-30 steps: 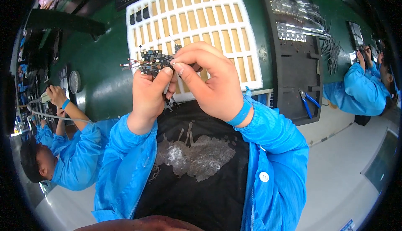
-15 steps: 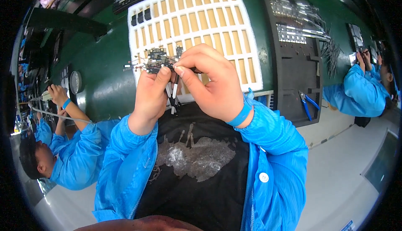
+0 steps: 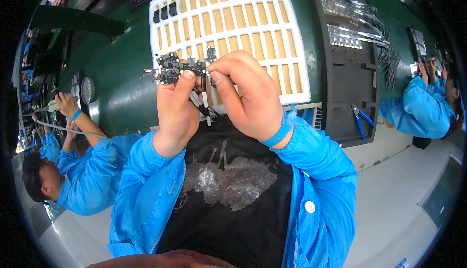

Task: The person assembles small electronic modules, consisting of PCB boards, camera modules, and wire harnesses, by hand and with pliers on a production line, placing the finished modules into a plastic tray.

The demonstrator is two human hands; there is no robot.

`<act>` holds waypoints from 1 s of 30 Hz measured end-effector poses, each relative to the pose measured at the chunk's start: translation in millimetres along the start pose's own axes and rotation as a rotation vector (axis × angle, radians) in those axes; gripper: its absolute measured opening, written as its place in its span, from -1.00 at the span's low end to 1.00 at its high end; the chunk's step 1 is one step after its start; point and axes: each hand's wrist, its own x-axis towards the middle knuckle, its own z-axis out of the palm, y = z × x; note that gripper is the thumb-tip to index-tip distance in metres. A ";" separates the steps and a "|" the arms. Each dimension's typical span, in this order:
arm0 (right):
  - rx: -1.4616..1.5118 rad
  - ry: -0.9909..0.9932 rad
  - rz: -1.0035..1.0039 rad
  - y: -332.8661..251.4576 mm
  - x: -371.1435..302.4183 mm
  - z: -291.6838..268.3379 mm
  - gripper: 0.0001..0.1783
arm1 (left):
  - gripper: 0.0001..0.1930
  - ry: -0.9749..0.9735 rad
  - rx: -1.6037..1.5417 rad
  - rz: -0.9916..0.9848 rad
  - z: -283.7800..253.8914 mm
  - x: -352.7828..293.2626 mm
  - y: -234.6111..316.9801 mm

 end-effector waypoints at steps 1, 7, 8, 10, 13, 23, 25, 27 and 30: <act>-0.002 0.002 -0.004 -0.3 0.4 0.1 -0.91 | -0.90 0.002 0.001 0.008 0.5 -0.4 -0.6; 0.007 0.001 0.012 2.2 -2.6 2.3 -0.93 | -0.91 -0.008 -0.016 0.040 0.4 -2.4 -5.8; 0.029 -0.008 0.051 1.5 -3.1 2.4 -0.93 | -0.90 -0.009 -0.029 0.054 -0.1 -2.6 -7.1; 0.023 -0.021 0.052 1.7 -3.4 0.9 -0.93 | -0.90 -0.019 -0.031 0.059 -2.3 -2.5 -9.6; 0.016 -0.042 0.060 1.0 -3.3 -0.7 -0.94 | -0.89 -0.035 -0.015 0.075 -4.4 -3.4 -10.6; -0.021 -0.031 0.031 -0.2 -5.3 -2.9 -0.94 | -0.86 -0.025 0.029 0.129 -5.9 -7.0 -14.3; -0.021 -0.031 0.037 -1.2 -6.4 -3.1 -0.94 | -0.85 -0.046 0.055 0.130 -7.7 -8.9 -14.2; -0.023 -0.031 0.048 -1.4 -5.8 -3.4 -0.93 | -0.83 -0.067 0.079 0.127 -7.8 -8.6 -13.7; -0.032 -0.028 0.042 -0.2 -6.1 -3.1 -0.93 | -0.84 -0.047 0.082 0.115 -6.6 -8.6 -13.2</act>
